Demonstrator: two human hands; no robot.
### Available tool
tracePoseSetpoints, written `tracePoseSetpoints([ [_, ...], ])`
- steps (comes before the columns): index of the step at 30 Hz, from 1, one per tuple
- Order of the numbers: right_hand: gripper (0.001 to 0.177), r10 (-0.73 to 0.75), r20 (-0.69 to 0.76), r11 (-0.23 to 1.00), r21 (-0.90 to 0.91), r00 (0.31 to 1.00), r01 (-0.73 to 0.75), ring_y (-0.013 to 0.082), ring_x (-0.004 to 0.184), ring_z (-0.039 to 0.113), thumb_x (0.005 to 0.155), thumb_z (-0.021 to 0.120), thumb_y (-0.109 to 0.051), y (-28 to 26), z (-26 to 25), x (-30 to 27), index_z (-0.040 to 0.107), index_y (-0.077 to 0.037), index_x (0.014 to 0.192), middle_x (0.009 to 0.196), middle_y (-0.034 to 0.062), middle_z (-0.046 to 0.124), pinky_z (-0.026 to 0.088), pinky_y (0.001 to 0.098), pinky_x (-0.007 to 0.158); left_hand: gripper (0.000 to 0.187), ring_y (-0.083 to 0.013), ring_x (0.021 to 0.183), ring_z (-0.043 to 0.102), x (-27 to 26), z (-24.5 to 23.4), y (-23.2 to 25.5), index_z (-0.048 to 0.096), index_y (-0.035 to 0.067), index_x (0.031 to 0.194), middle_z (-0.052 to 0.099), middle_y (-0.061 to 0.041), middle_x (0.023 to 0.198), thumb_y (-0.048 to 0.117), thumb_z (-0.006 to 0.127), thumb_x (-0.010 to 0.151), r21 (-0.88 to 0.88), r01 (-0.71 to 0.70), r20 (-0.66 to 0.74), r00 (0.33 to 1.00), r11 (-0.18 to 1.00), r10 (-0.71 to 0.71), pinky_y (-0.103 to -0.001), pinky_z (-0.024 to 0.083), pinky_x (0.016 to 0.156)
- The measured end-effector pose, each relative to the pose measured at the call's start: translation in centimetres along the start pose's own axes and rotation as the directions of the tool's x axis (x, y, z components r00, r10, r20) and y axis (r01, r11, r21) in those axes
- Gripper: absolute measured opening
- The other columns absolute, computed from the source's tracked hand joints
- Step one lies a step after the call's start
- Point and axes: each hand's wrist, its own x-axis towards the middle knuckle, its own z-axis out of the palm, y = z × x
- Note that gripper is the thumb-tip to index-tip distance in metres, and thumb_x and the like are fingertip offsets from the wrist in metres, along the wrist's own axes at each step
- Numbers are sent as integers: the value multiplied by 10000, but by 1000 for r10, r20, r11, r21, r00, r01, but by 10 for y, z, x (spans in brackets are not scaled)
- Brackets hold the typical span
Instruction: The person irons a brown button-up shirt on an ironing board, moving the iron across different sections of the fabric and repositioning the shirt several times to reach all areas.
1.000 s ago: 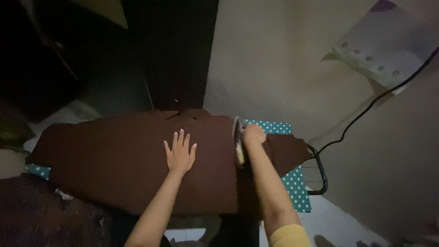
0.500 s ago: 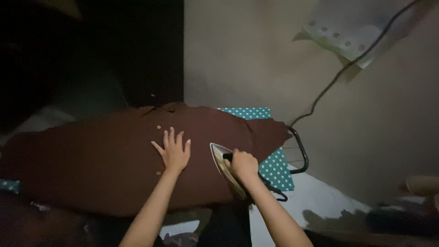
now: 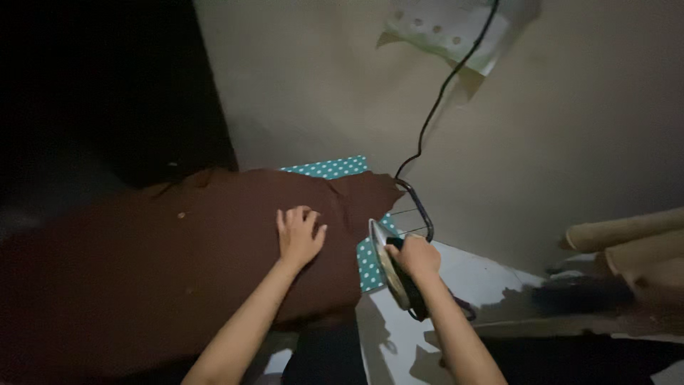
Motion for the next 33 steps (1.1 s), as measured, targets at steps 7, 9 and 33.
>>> tracePoseSetpoints([
  [7,593,135,8,990,39,991,-135,353,1137,700,863,680,-596,66,-9,79,756,-94,1167,1198,174,728,573,461,936,494,-343,1144,510,43,50,95,654,88,1150,568,-152,1164,364,773,757,17,-279,109,955,960,275,-540,376,963],
  [9,586,134,20,991,22,991,-135,351,1156,694,878,670,-587,71,-5,103,755,-92,1181,1215,178,723,568,456,953,481,-334,1127,523,56,73,107,650,84,1151,576,-146,1137,309,759,740,121,-289,140,952,949,272,-516,391,935],
  [33,536,18,-196,986,165,980,14,362,1147,662,874,715,-522,3,7,216,711,-75,1170,1209,162,701,545,496,944,287,-195,1079,614,99,71,83,607,20,1199,668,-91,1137,217,471,1040,-934,141,-18,900,329,-436,-342,464,970],
])
